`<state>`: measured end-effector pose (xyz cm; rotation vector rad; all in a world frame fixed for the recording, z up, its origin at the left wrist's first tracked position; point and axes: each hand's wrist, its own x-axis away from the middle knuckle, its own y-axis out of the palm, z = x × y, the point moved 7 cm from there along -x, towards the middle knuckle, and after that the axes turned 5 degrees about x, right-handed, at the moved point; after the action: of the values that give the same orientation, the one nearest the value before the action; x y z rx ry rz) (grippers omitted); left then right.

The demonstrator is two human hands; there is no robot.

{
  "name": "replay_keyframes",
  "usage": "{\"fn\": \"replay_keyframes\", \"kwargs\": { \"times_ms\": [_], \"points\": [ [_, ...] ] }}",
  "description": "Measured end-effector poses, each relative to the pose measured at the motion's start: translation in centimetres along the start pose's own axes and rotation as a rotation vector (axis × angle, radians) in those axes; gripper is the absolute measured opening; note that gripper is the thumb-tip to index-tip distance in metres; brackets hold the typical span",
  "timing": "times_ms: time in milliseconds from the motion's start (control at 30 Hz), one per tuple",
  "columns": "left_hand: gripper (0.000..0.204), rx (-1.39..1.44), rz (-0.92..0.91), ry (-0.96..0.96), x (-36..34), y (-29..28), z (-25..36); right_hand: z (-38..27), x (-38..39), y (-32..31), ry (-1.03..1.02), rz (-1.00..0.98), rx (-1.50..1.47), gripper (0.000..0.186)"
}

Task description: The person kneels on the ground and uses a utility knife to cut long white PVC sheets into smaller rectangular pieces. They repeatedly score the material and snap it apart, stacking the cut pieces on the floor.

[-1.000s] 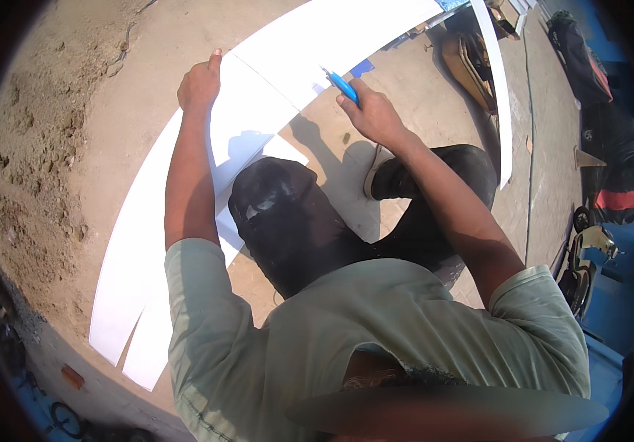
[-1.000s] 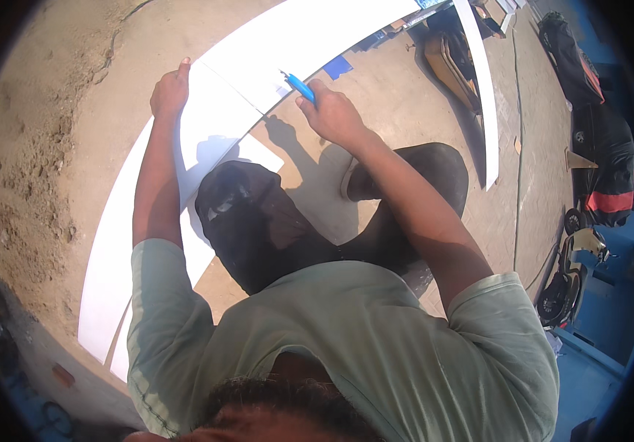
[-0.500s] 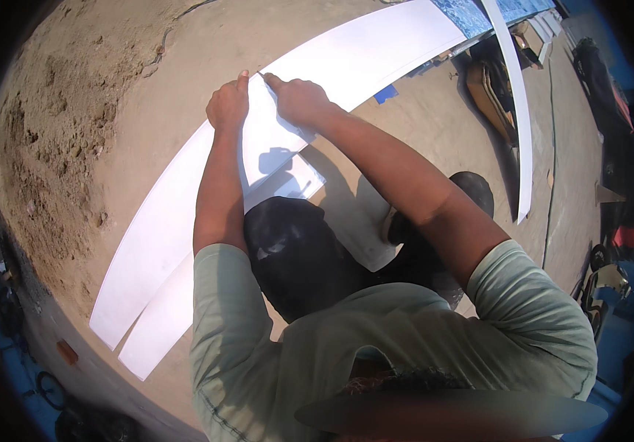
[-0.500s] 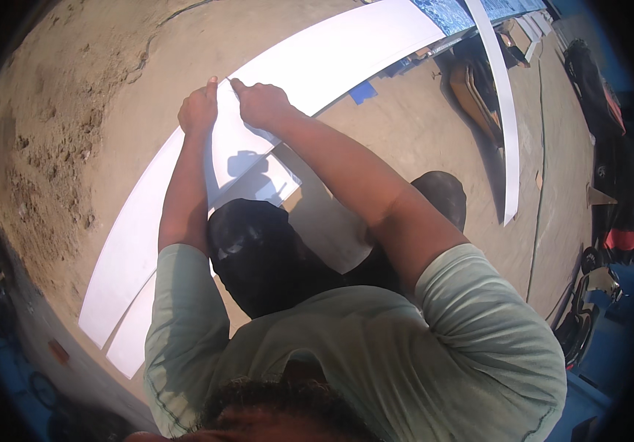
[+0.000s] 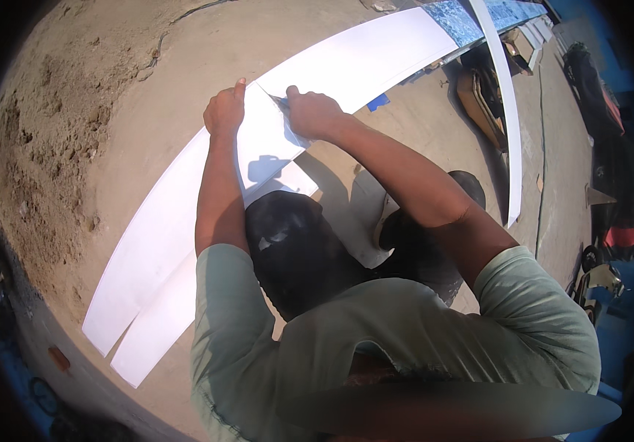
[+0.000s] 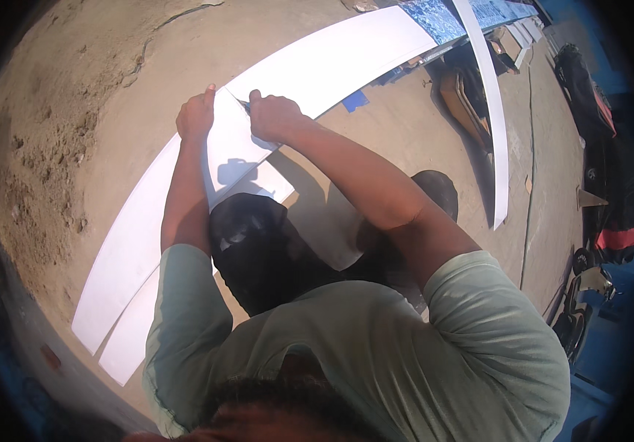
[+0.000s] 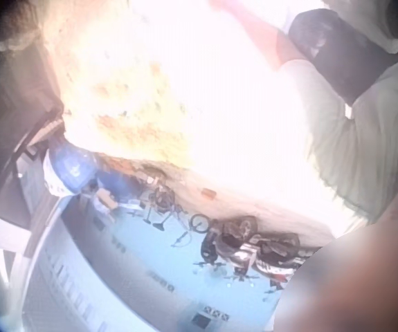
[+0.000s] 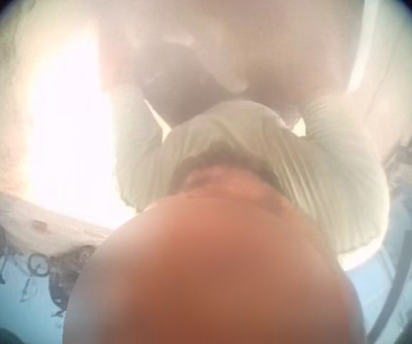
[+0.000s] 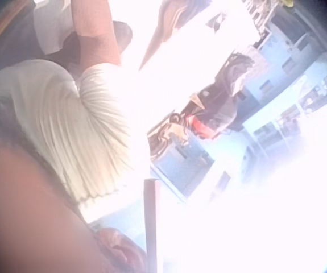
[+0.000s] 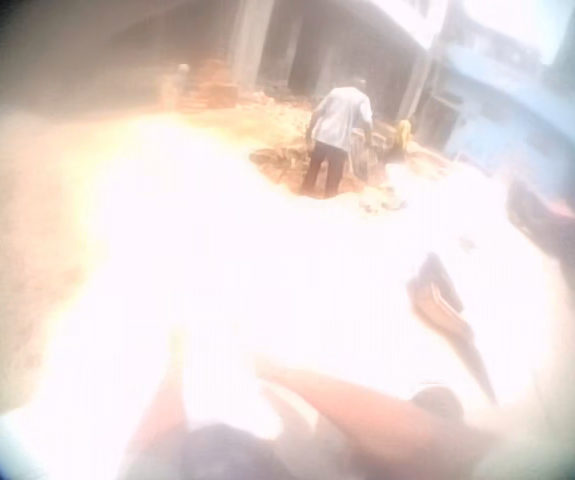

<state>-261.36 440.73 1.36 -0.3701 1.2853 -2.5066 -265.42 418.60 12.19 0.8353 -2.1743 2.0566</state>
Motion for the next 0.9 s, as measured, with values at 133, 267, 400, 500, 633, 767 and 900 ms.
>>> {"fn": "replay_keyframes", "kwargs": {
  "times_ms": [133, 267, 400, 500, 633, 767, 900],
  "points": [
    [0.073, -0.021, -0.068, -0.019, -0.3, 0.5, -0.5, -0.6, 0.3, -2.3, -0.103, 0.151, -0.078, 0.04],
    [0.071, 0.007, -0.054, -0.016, -0.2, 0.0, -0.3, -2.0, -2.6, -2.1, -0.094, 0.154, -0.092, 0.059],
    [0.067, 0.02, -0.001, -0.011, 0.4, -0.2, -0.2, -2.3, -4.6, 0.1, -0.11, 0.188, -0.075, 0.058],
    [0.066, 0.031, 0.042, 0.005, 0.9, -0.1, 0.0, -2.8, -5.9, 1.2, -0.088, 0.118, 0.01, 0.053],
    [0.067, 0.0, 0.023, 0.015, 1.4, -0.2, 0.5, -4.3, -7.1, -0.5, -0.124, 0.045, 0.152, 0.044],
    [0.069, 0.007, 0.027, -0.001, 1.4, -1.1, 0.7, -1.4, -3.7, 1.6, -0.091, -0.352, 0.166, 0.042],
    [0.07, 0.02, 0.007, 0.016, 1.5, -1.7, 0.2, 2.2, 3.5, 3.7, -0.061, 0.08, 0.005, 0.034]
  ]
}}
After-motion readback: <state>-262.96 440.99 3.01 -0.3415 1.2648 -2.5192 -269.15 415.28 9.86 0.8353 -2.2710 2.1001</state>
